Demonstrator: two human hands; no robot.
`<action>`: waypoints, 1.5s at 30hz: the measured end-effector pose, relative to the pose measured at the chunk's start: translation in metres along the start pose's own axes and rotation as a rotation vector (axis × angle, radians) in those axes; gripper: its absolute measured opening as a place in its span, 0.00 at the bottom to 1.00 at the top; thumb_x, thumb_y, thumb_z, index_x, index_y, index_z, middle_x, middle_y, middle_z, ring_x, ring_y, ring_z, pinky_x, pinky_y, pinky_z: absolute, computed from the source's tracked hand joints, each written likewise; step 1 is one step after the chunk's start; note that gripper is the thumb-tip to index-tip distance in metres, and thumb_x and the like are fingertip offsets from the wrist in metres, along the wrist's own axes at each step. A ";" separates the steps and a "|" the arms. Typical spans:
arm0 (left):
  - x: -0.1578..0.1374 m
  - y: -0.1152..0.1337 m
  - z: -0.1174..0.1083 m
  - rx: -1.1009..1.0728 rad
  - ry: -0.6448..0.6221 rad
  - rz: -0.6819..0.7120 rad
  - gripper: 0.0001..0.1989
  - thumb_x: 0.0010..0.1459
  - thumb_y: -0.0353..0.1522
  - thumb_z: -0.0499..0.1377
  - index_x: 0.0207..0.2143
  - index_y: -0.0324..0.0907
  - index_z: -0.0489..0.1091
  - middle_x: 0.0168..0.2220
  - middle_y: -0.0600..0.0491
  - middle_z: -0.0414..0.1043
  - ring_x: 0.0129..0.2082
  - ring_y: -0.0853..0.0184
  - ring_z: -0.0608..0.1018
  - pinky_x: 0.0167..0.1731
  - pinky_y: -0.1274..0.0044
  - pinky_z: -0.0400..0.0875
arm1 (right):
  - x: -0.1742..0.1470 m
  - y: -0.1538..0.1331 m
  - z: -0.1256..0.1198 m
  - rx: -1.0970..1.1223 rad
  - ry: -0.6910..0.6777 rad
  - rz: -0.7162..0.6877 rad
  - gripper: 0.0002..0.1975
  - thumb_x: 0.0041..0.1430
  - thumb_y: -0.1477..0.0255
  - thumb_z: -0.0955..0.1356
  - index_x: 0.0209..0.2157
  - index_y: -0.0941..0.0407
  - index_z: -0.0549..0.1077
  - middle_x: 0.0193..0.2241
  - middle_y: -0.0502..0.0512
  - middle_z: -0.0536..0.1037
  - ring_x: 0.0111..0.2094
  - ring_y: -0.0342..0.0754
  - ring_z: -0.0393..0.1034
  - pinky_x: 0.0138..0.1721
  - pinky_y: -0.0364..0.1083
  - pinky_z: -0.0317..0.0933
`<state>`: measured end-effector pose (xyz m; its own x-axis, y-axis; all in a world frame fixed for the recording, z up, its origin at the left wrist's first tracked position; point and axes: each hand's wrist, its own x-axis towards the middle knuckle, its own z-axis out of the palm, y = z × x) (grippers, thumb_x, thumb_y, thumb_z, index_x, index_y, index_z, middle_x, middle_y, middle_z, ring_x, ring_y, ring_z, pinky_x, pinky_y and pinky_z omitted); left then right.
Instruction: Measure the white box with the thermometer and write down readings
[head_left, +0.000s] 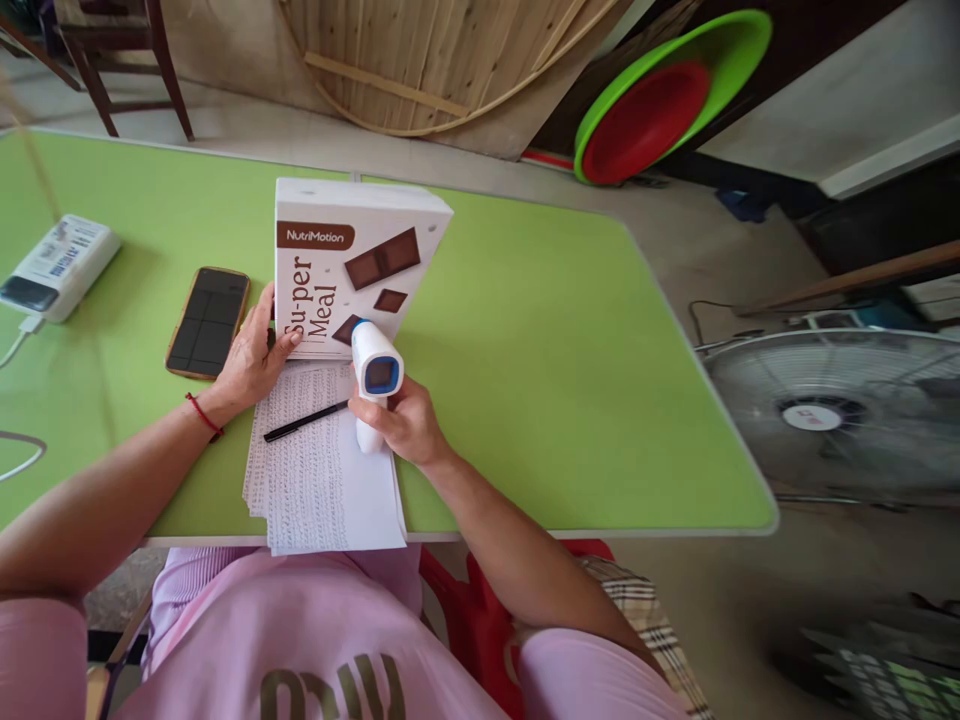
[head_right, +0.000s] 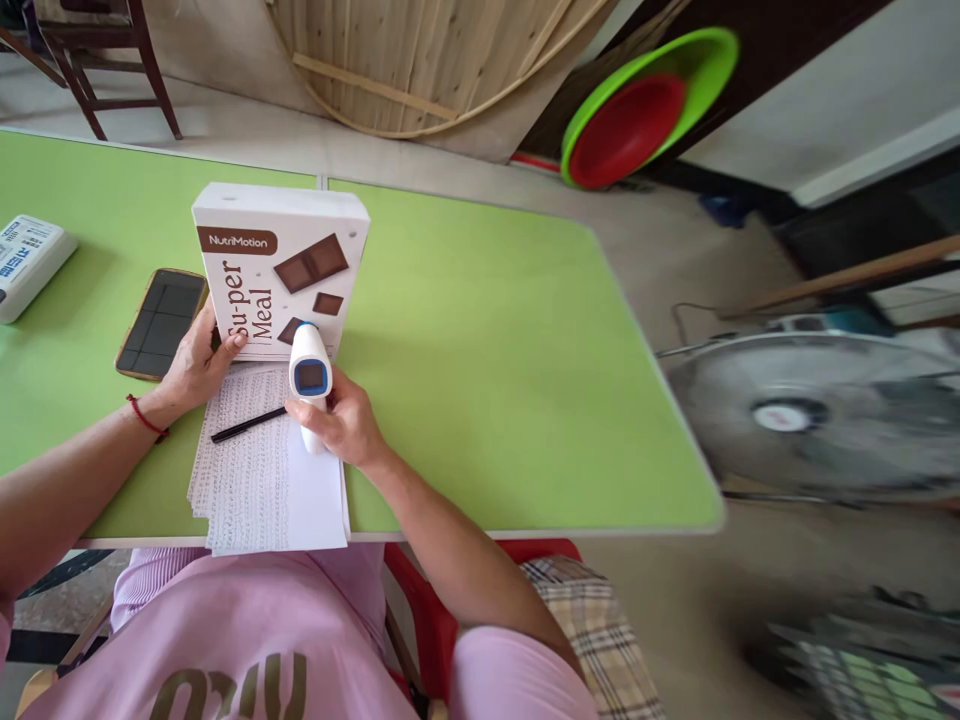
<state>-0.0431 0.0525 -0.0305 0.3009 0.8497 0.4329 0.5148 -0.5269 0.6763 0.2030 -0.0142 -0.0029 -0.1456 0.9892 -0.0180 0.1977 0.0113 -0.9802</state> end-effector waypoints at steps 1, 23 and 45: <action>0.000 -0.002 0.000 0.001 0.007 0.018 0.35 0.75 0.54 0.49 0.71 0.39 0.54 0.70 0.33 0.61 0.67 0.44 0.70 0.66 0.52 0.69 | 0.001 -0.001 -0.005 -0.052 -0.005 -0.030 0.16 0.49 0.57 0.74 0.30 0.53 0.71 0.26 0.50 0.75 0.27 0.46 0.67 0.31 0.48 0.67; -0.006 0.004 0.001 0.017 -0.095 -0.134 0.46 0.60 0.39 0.63 0.74 0.45 0.45 0.75 0.38 0.49 0.77 0.42 0.54 0.76 0.47 0.50 | 0.021 0.041 -0.111 -0.900 0.000 0.043 0.25 0.54 0.67 0.75 0.55 0.56 0.79 0.43 0.62 0.80 0.45 0.59 0.75 0.47 0.55 0.71; -0.012 0.002 0.013 0.129 -0.036 -0.233 0.54 0.51 0.32 0.71 0.73 0.43 0.44 0.72 0.32 0.51 0.74 0.38 0.57 0.74 0.44 0.48 | 0.000 0.013 -0.016 -1.064 -0.203 -0.712 0.10 0.73 0.76 0.67 0.43 0.55 0.83 0.34 0.56 0.77 0.39 0.50 0.68 0.43 0.51 0.57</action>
<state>-0.0348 0.0417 -0.0420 0.1891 0.9493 0.2513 0.6712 -0.3118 0.6726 0.2208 -0.0121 -0.0126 -0.6620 0.6786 0.3182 0.6712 0.7257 -0.1510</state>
